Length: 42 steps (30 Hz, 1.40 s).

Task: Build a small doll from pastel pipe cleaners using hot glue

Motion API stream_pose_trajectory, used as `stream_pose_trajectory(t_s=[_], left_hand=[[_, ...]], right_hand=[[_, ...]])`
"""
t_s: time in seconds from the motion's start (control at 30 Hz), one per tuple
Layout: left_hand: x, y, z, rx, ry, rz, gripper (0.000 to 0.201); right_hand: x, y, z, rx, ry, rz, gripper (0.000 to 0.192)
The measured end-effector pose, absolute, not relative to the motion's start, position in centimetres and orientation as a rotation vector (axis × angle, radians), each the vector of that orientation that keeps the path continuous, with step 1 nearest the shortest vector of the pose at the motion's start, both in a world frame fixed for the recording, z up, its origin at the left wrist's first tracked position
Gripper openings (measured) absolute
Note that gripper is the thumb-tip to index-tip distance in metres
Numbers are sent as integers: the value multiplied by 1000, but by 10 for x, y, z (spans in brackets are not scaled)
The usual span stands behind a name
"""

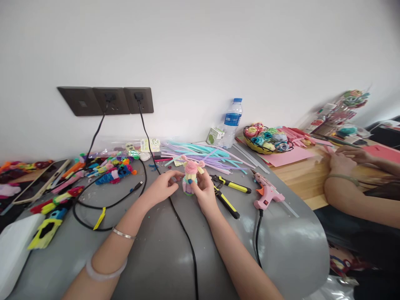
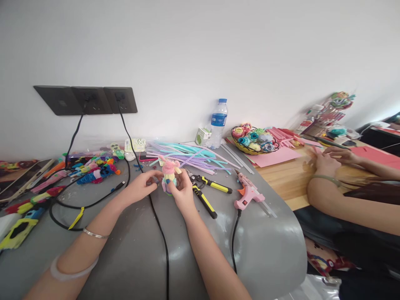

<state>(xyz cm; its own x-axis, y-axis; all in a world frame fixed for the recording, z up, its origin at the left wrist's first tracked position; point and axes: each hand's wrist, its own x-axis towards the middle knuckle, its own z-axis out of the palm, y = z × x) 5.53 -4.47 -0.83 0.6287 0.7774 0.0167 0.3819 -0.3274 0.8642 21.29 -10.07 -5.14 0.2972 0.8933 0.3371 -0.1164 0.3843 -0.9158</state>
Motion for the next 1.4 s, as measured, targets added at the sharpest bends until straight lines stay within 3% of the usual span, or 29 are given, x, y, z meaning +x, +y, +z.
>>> stream_pose_trajectory(t_s=[0.5, 0.7, 0.87, 1.03, 1.23, 1.4], left_hand=[[71, -46, -21, 1770, 744, 852, 44], [65, -38, -18, 1654, 829, 954, 49], [68, -39, -15, 1562, 870, 931, 49], [70, -43, -11, 1494, 869, 910, 46], [71, -41, -15, 1525, 848, 939, 46], [70, -40, -17, 1549, 858, 932, 45]], right_hand=[[216, -127, -44, -1023, -1146, 750, 37], [290, -208, -20, -1493, -1084, 356, 23], [368, -242, -27, -2048, -959, 111, 30], [384, -229, -36, -2184, -1115, 234, 40], [383, -219, -33, -2300, -1093, 333, 32], [385, -223, -36, -2337, -1039, 232, 34]])
